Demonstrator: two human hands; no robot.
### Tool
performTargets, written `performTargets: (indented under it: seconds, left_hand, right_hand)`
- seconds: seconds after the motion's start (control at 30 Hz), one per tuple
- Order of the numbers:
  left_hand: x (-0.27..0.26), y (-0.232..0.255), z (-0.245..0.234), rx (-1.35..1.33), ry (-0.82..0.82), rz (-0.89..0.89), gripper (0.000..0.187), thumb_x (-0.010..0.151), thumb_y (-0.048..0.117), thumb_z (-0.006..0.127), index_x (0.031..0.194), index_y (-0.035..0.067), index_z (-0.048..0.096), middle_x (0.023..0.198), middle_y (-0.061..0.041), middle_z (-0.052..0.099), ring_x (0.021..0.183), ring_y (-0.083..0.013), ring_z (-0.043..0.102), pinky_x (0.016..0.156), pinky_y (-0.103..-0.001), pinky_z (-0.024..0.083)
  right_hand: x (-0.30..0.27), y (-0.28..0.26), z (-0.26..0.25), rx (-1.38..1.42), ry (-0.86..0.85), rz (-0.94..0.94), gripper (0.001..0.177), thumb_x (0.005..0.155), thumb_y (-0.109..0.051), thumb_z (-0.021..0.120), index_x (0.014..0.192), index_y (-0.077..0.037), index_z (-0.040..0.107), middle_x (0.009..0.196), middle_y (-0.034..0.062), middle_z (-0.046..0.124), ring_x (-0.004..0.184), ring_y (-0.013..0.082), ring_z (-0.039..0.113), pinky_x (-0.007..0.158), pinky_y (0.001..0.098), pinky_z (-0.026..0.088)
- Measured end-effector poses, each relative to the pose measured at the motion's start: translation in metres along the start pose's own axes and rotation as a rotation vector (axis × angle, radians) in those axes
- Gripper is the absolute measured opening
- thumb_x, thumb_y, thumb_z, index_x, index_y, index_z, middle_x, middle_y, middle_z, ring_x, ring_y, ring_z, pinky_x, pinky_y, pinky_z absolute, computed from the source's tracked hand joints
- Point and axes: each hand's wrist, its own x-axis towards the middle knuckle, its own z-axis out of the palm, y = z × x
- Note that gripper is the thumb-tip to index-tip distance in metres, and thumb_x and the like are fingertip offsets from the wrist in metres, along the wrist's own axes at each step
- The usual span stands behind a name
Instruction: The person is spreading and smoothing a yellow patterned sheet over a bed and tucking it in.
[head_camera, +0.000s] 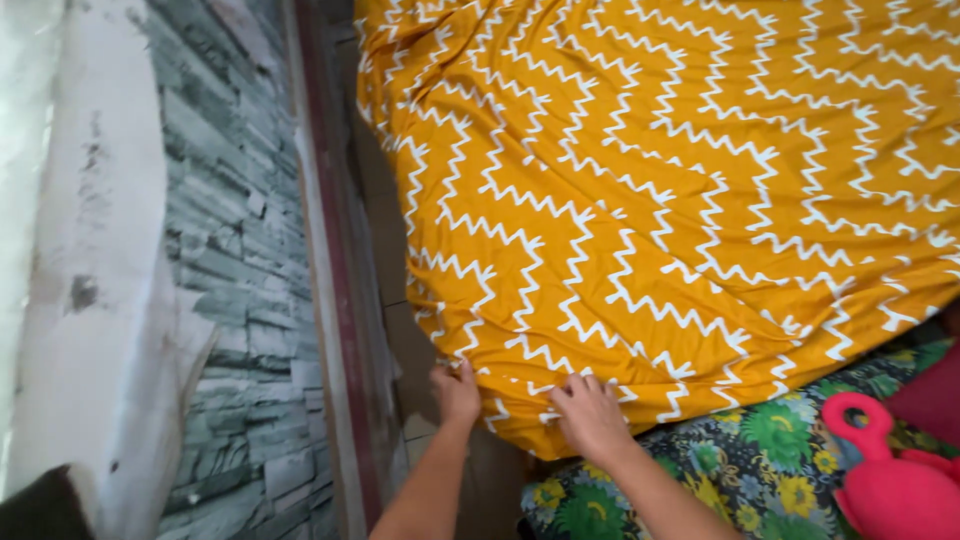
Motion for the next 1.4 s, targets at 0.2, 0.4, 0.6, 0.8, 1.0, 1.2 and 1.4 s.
performTargets:
  seconds: [0.2, 0.4, 0.6, 0.8, 1.0, 1.2, 1.4]
  left_hand:
    - [-0.006, -0.068, 0.025, -0.279, 0.057, -0.184, 0.043, 0.100, 0.037, 0.054, 0.126, 0.003, 0.059, 0.128, -0.025, 0.065, 0.121, -0.0416, 0.061, 0.103, -0.048, 0.046]
    - [0.013, -0.138, 0.065, -0.652, -0.479, -0.667, 0.030, 0.091, 0.013, 0.050, 0.117, 0.005, 0.063, 0.091, -0.013, 0.061, 0.073, -0.0273, 0.054, 0.061, -0.047, 0.049]
    - [0.022, -0.114, 0.039, -0.263, -0.411, -0.306, 0.022, 0.088, 0.013, 0.056, 0.096, -0.003, 0.070, 0.071, -0.013, 0.063, 0.057, -0.0281, 0.056, 0.051, -0.045, 0.042]
    - [0.068, -0.132, 0.042, 0.138, -0.309, 0.215, 0.027, 0.084, 0.025, 0.070, 0.090, 0.000, 0.076, 0.089, -0.023, 0.075, 0.083, -0.0356, 0.073, 0.075, -0.046, 0.056]
    - [0.020, -0.074, -0.016, 0.163, -0.268, 0.238, 0.023, 0.082, 0.021, 0.065, 0.099, 0.007, 0.071, 0.099, -0.019, 0.075, 0.098, -0.0400, 0.071, 0.087, -0.049, 0.056]
    - [-0.035, -0.035, -0.071, 0.255, -0.225, 0.354, 0.025, 0.086, 0.017, 0.062, 0.108, 0.014, 0.073, 0.104, -0.020, 0.072, 0.102, -0.0448, 0.066, 0.087, -0.054, 0.054]
    - [-0.054, -0.062, -0.071, 0.479, -0.266, 0.411, 0.025, 0.089, 0.020, 0.060, 0.108, 0.015, 0.075, 0.114, -0.019, 0.064, 0.109, -0.0423, 0.063, 0.093, -0.054, 0.053]
  right_hand:
    - [-0.022, 0.007, 0.050, -0.060, 0.088, -0.117, 0.022, 0.081, -0.015, 0.072, 0.102, -0.012, 0.064, 0.100, 0.0090, 0.061, 0.101, 0.0304, 0.058, 0.085, 0.0462, 0.046]
    - [-0.027, -0.031, 0.031, -0.033, 0.149, -0.289, 0.037, 0.065, -0.020, 0.075, 0.097, -0.007, 0.064, 0.090, 0.0117, 0.063, 0.092, 0.0338, 0.061, 0.076, 0.0463, 0.046]
    - [-0.033, -0.004, 0.080, -0.111, 0.018, -0.174, 0.021, 0.078, -0.012, 0.064, 0.100, -0.012, 0.064, 0.092, 0.0071, 0.065, 0.094, 0.0284, 0.065, 0.080, 0.0433, 0.048]
    - [-0.033, -0.018, 0.056, -0.061, 0.152, -0.178, 0.022, 0.074, -0.009, 0.063, 0.095, -0.013, 0.069, 0.092, 0.0075, 0.065, 0.094, 0.0303, 0.064, 0.078, 0.0461, 0.049]
    - [-0.039, -0.028, 0.057, 0.030, 0.251, -0.200, 0.016, 0.076, -0.008, 0.061, 0.090, -0.008, 0.068, 0.094, 0.0104, 0.067, 0.093, 0.0332, 0.065, 0.079, 0.0460, 0.053]
    - [-0.049, -0.024, 0.062, -0.020, 0.088, -0.231, 0.018, 0.081, -0.009, 0.059, 0.094, -0.010, 0.071, 0.088, 0.0093, 0.070, 0.089, 0.0321, 0.067, 0.078, 0.0471, 0.053]
    - [-0.053, 0.001, 0.084, -0.179, -0.105, -0.192, 0.021, 0.084, -0.016, 0.058, 0.098, -0.016, 0.074, 0.089, 0.0068, 0.073, 0.090, 0.0273, 0.071, 0.079, 0.0458, 0.054]
